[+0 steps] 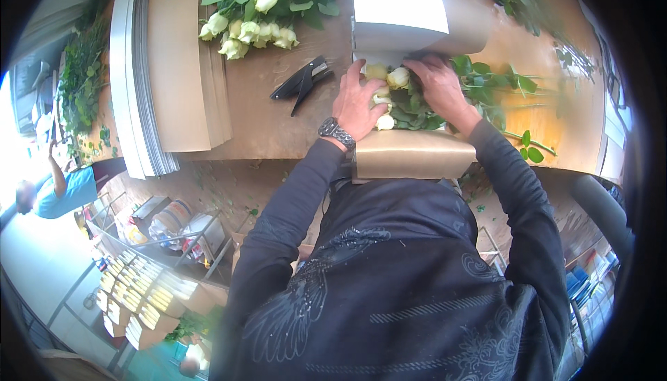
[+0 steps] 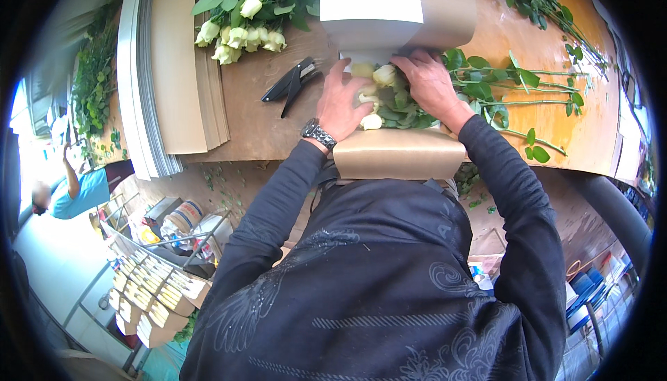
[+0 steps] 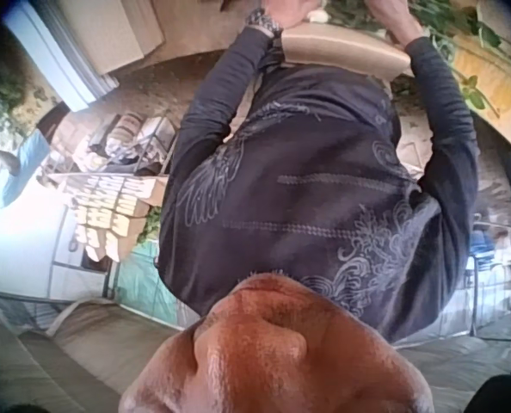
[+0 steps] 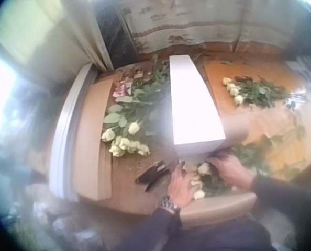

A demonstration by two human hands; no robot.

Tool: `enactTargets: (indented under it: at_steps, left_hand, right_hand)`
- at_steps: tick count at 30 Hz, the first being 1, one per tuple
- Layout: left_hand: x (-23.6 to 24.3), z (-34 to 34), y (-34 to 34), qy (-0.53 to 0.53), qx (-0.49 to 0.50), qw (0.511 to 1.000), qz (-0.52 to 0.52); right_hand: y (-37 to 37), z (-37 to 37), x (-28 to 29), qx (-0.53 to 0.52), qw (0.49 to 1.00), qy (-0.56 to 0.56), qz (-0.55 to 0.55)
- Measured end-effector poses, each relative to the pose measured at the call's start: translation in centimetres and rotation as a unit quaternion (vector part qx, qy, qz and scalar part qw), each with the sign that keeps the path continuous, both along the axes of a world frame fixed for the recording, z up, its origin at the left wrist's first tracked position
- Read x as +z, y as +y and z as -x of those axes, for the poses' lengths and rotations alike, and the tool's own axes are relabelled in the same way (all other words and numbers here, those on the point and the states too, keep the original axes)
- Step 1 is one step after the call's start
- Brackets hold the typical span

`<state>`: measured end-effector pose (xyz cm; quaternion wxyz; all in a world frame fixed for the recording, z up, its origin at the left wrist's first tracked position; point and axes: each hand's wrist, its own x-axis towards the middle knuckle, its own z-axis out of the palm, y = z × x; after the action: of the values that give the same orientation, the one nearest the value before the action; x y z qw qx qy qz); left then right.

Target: The person arranges white roses and greenery on a wooden table, places them into a cardboard box lined with white paper, and uses a stapler to secure the paper. The person then gathers additional roses and greenery from the table and continues arranging them.

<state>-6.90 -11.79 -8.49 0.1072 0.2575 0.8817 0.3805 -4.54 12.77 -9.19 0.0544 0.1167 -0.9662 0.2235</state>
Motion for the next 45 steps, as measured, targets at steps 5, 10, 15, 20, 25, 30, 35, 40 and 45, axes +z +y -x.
enactTargets:
  at_steps: [5, 10, 15, 20, 25, 30, 35, 40, 45]
  left_hand:
    - [-0.1, 0.7, 0.0, 0.008, -0.063, 0.998, 0.022]
    - [0.0, 1.0, 0.0, 0.01, -0.088, 0.996, 0.018]
    - [0.1, 1.0, 0.2, 0.004, -0.093, 0.995, 0.023]
    - [-0.2, 1.1, 0.1, 0.031, -0.098, 0.995, 0.002]
    - [0.5, 0.7, 0.0, 0.028, -0.067, 0.997, 0.016]
    - [1.4, 0.9, 0.4, 0.137, -0.085, 0.984, 0.076]
    - [0.9, 1.8, 1.1, 0.072, -0.179, 0.975, 0.107]
    - [0.4, 2.0, 1.0, 0.056, -0.203, 0.969, 0.128]
    - [0.7, 2.0, 0.9, 0.07, -0.214, 0.969, 0.104]
  right_hand:
    - [-0.3, 0.4, 1.1, -0.008, 0.999, -0.037, -0.023]
    - [-0.8, 0.9, 4.6, -0.008, 0.992, 0.129, -0.015]
    - [-1.7, 1.4, 4.8, -0.024, 0.995, 0.08, 0.048]
    - [-2.5, 2.5, 0.4, -0.051, 0.994, 0.074, 0.055]
    - [-3.1, 1.6, -1.8, -0.019, 0.993, 0.109, 0.043]
    - [-3.0, 1.0, -1.2, -0.004, 0.999, 0.041, -0.002]
    - [-2.9, 1.3, 0.0, 0.011, 0.999, -0.031, 0.008]
    - [2.1, -0.2, 2.8, -0.075, 0.993, 0.026, 0.083]
    - [11.5, -2.4, 3.5, -0.275, 0.96, 0.006, -0.05]
